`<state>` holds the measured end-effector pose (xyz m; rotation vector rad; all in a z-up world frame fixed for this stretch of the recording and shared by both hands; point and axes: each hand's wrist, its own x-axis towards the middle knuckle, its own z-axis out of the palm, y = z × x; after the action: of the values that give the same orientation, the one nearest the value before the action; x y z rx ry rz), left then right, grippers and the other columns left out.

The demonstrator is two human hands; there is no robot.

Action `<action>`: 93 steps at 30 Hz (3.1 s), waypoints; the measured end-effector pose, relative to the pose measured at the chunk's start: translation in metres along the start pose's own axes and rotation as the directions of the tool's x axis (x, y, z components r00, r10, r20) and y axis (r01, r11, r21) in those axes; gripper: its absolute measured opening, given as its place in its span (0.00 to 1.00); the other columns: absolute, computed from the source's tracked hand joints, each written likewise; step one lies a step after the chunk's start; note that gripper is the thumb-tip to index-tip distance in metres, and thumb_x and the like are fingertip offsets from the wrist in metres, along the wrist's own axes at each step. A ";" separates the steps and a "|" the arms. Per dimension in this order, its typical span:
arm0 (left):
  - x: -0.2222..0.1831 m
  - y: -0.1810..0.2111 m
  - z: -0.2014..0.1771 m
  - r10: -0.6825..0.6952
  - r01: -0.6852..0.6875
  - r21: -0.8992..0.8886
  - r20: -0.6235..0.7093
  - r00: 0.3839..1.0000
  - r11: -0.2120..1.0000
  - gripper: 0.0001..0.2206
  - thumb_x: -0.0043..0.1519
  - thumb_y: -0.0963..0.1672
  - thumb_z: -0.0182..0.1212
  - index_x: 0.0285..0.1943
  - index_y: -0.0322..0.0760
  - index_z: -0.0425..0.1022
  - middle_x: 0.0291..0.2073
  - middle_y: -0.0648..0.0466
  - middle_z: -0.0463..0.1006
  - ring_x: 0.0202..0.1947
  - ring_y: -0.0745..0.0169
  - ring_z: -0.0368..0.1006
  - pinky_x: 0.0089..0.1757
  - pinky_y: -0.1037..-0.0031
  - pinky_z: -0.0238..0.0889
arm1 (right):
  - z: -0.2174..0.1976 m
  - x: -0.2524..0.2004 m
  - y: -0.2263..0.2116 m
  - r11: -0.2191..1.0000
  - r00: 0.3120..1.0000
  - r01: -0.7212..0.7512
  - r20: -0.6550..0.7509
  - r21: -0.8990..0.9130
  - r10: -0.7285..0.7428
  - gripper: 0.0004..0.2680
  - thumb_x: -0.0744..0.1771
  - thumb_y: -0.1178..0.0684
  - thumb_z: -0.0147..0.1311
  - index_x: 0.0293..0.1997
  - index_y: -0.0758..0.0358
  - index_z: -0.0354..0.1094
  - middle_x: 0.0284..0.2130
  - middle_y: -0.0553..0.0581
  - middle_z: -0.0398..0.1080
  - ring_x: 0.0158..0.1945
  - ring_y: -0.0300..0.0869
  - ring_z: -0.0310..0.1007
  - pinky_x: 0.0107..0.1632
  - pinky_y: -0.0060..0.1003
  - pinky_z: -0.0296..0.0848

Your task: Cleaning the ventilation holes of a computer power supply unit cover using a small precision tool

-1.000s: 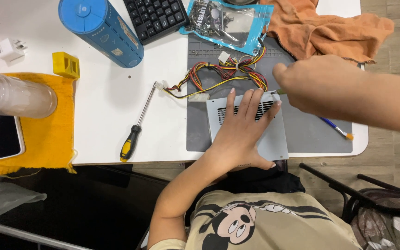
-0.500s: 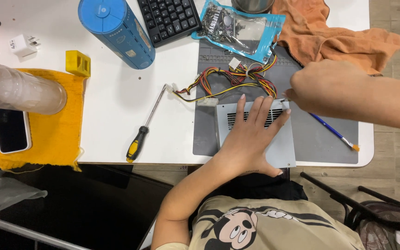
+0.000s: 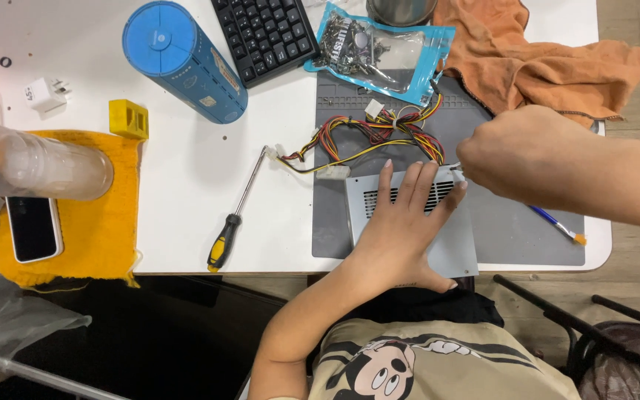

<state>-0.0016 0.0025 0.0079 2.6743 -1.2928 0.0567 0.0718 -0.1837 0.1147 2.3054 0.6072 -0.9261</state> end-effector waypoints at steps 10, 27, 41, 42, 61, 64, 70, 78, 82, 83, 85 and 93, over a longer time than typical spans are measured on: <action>-0.001 -0.001 -0.001 -0.008 0.009 -0.055 0.009 1.000 0.998 0.74 0.26 0.75 0.76 0.82 0.47 0.48 0.75 0.33 0.54 0.78 0.37 0.47 0.71 0.32 0.33 | -0.002 -0.001 -0.011 0.993 0.998 -0.053 -0.018 0.101 0.055 0.07 0.67 0.58 0.48 0.43 0.47 0.69 0.35 0.44 0.80 0.40 0.48 0.83 0.34 0.42 0.76; -0.002 -0.001 -0.001 -0.013 0.006 -0.135 -0.050 0.999 0.991 0.71 0.26 0.72 0.79 0.80 0.45 0.53 0.74 0.33 0.54 0.78 0.36 0.47 0.71 0.31 0.33 | -0.008 0.002 -0.010 0.855 0.950 -0.305 0.199 0.421 0.241 0.18 0.73 0.39 0.39 0.47 0.60 0.77 0.41 0.60 0.81 0.44 0.56 0.82 0.40 0.47 0.78; -0.002 0.001 0.006 -0.024 0.020 -0.064 -0.064 0.998 0.998 0.76 0.24 0.76 0.76 0.82 0.46 0.50 0.75 0.35 0.55 0.78 0.37 0.49 0.71 0.33 0.36 | 0.035 -0.001 -0.020 0.941 0.946 0.081 -0.273 -0.328 -0.176 0.11 0.67 0.63 0.54 0.28 0.46 0.68 0.25 0.44 0.68 0.28 0.39 0.72 0.27 0.35 0.67; -0.001 0.000 0.006 -0.016 0.009 -0.100 -0.071 0.997 0.995 0.73 0.24 0.75 0.76 0.80 0.44 0.53 0.74 0.34 0.54 0.77 0.35 0.48 0.71 0.32 0.35 | 0.043 0.002 -0.021 0.884 0.922 0.127 -0.275 -0.450 -0.273 0.13 0.66 0.65 0.53 0.25 0.46 0.65 0.23 0.46 0.63 0.25 0.39 0.63 0.25 0.36 0.59; -0.001 0.003 0.006 -0.020 0.014 -0.091 -0.069 0.997 0.996 0.70 0.26 0.76 0.74 0.79 0.48 0.56 0.75 0.34 0.55 0.76 0.36 0.51 0.71 0.32 0.35 | -0.012 -0.001 -0.030 0.978 0.977 -0.196 0.065 -0.074 0.201 0.10 0.62 0.55 0.47 0.18 0.43 0.71 0.18 0.38 0.73 0.26 0.39 0.75 0.24 0.34 0.63; 0.001 0.004 0.011 -0.025 0.018 -0.109 -0.066 0.997 0.994 0.70 0.26 0.76 0.72 0.79 0.48 0.57 0.75 0.34 0.55 0.76 0.36 0.50 0.71 0.32 0.35 | -0.030 -0.002 -0.030 0.971 0.957 -0.236 0.159 -0.048 0.241 0.11 0.64 0.53 0.46 0.32 0.43 0.80 0.31 0.41 0.82 0.39 0.42 0.82 0.31 0.37 0.72; -0.002 0.002 0.011 0.003 -0.011 -0.058 -0.130 0.991 0.998 0.72 0.26 0.80 0.68 0.79 0.47 0.58 0.77 0.31 0.52 0.78 0.31 0.49 0.70 0.27 0.34 | -0.012 -0.005 -0.028 0.968 0.968 -0.242 0.050 -0.073 0.246 0.10 0.64 0.52 0.48 0.33 0.42 0.81 0.32 0.43 0.82 0.39 0.42 0.84 0.31 0.37 0.73; -0.018 -0.090 -0.016 -0.115 -0.228 -0.546 -0.522 0.845 0.806 0.18 0.66 0.51 0.67 0.63 0.47 0.74 0.64 0.53 0.72 0.66 0.52 0.69 0.65 0.46 0.60 | 0.084 -0.071 -0.009 0.878 0.743 -0.366 -0.472 0.308 0.475 0.13 0.73 0.31 0.42 0.42 0.36 0.73 0.24 0.39 0.71 0.28 0.40 0.76 0.29 0.36 0.64; 0.006 -0.176 0.021 -0.505 0.186 -0.593 -0.433 0.746 0.783 0.07 0.66 0.43 0.61 0.48 0.41 0.84 0.43 0.55 0.84 0.47 0.52 0.73 0.48 0.64 0.66 | 0.101 -0.096 -0.017 0.555 0.744 -0.149 -0.277 0.818 0.608 0.12 0.69 0.38 0.54 0.57 0.36 0.80 0.14 0.55 0.72 0.21 0.46 0.67 0.33 0.39 0.64; 0.014 -0.192 0.036 -0.508 0.191 -0.588 -0.438 0.742 0.786 0.07 0.66 0.43 0.61 0.48 0.41 0.84 0.43 0.55 0.84 0.47 0.52 0.73 0.48 0.64 0.66 | 0.119 -0.094 -0.023 0.560 0.744 -0.141 -0.286 0.817 0.604 0.12 0.69 0.38 0.54 0.57 0.36 0.80 0.14 0.55 0.72 0.21 0.46 0.67 0.33 0.39 0.64; 0.028 -0.223 0.065 -0.536 0.330 -0.514 -0.326 0.778 0.792 0.09 0.64 0.40 0.61 0.49 0.41 0.85 0.42 0.53 0.83 0.47 0.49 0.72 0.47 0.62 0.67 | 0.157 -0.089 -0.034 0.194 0.749 0.147 -0.237 0.970 0.618 0.09 0.68 0.51 0.61 0.50 0.59 0.84 0.21 0.52 0.73 0.23 0.36 0.55 0.28 0.32 0.55; 0.051 -0.245 0.084 -0.507 0.364 -0.473 -0.218 0.834 0.802 0.06 0.59 0.43 0.74 0.44 0.47 0.88 0.35 0.55 0.79 0.43 0.49 0.73 0.42 0.62 0.66 | 0.251 -0.059 -0.093 -0.406 0.731 0.584 -0.237 0.703 0.641 0.10 0.72 0.54 0.52 0.49 0.74 0.75 0.19 0.52 0.55 0.25 0.38 0.53 0.33 0.31 0.54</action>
<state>0.2181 0.0986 -0.1024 2.3803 -0.4811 0.1514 -0.1395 -0.2915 -0.0233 4.5646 -0.7784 -0.0328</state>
